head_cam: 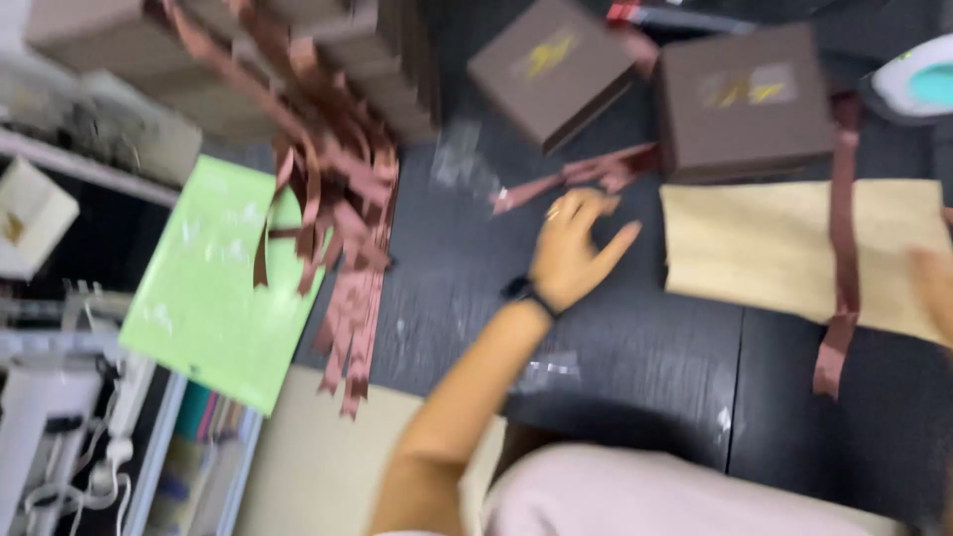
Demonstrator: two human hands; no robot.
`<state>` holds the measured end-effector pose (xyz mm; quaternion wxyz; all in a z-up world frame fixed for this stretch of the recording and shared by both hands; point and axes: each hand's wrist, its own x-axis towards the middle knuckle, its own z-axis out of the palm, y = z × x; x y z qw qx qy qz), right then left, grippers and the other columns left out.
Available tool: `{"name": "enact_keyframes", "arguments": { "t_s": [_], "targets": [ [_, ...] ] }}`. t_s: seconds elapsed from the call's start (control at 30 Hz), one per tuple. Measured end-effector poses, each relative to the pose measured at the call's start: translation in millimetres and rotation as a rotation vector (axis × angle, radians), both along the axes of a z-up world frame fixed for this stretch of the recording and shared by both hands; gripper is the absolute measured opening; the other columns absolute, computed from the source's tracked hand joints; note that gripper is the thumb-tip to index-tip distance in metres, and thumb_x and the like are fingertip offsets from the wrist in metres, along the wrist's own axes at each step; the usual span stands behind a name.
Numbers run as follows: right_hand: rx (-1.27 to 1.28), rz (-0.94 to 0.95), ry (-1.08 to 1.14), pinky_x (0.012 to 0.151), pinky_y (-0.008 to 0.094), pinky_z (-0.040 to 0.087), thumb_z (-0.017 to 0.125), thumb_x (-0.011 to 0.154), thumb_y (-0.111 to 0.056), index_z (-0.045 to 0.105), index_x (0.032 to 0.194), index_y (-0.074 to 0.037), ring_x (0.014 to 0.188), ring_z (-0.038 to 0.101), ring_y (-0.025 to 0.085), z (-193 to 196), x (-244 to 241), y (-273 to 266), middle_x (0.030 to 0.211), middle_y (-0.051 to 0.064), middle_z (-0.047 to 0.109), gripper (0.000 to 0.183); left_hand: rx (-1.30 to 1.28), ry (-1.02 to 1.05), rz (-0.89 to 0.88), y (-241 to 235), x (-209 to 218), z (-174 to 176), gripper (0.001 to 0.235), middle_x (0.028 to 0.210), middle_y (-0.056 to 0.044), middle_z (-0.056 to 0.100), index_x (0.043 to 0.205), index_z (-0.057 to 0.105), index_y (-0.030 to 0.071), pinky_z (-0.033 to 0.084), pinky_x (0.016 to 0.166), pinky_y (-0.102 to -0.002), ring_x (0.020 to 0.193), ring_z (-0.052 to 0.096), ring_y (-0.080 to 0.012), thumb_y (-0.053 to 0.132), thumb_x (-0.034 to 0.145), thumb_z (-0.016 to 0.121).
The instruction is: The person applies a holographic sticker to a brown box, uses a pen-like tool to rub the surface, covers it with a sheet of paper, and presses with a small white device. The person repeats the process on a second box.
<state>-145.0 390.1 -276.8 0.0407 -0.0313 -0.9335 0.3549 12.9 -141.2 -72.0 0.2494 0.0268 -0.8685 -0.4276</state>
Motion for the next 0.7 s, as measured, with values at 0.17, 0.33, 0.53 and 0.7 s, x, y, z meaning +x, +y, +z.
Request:
{"name": "enact_keyframes", "arguments": {
  "t_s": [0.17,0.33,0.53,0.7],
  "targets": [
    [0.217,0.614,0.223,0.110,0.046,0.046,0.070,0.094,-0.018,0.072,0.132,-0.008,0.122,0.063,0.034,187.1,73.2,-285.6,0.133,0.016,0.068,0.040,-0.265,-0.164,-0.322,-56.1,155.7,-23.0,0.086,0.142,-0.025,0.050,0.130,0.056,0.003,0.022,0.121,-0.066,0.143,0.038,-0.0481,0.062,0.072,0.076],
    [-0.091,1.036,0.500,0.111,0.042,0.050,0.074,0.092,-0.008,0.076,0.118,-0.009,0.121,0.067,0.034,151.6,37.5,-460.8,0.121,0.011,0.074,0.027,-0.371,-0.331,-0.310,-32.9,211.8,-56.1,0.075,0.139,-0.026,0.053,0.144,0.048,-0.002,0.031,0.116,-0.054,0.133,0.046,-0.0430,0.037,0.086,0.075],
    [0.403,1.146,-0.342,0.125,0.043,0.024,0.083,0.078,-0.009,0.036,0.159,-0.023,0.155,0.023,0.025,202.6,-1.6,-604.6,0.170,0.000,0.024,0.094,-0.322,-0.446,-0.204,-18.7,197.2,-37.1,0.074,0.112,-0.023,0.055,0.142,0.048,-0.007,0.041,0.083,-0.050,0.100,0.050,-0.0407,0.014,0.078,0.078],
    [0.423,1.272,-0.119,0.106,0.039,0.041,0.095,0.057,-0.021,0.054,0.145,-0.021,0.119,0.051,0.030,128.8,-30.0,-626.3,0.127,0.008,0.059,0.097,0.042,-0.513,-0.270,-34.7,184.5,-62.1,0.033,0.097,-0.012,0.056,0.105,0.065,0.008,0.048,0.078,-0.043,0.086,0.057,-0.0316,0.003,0.074,0.075]
  ]
}}
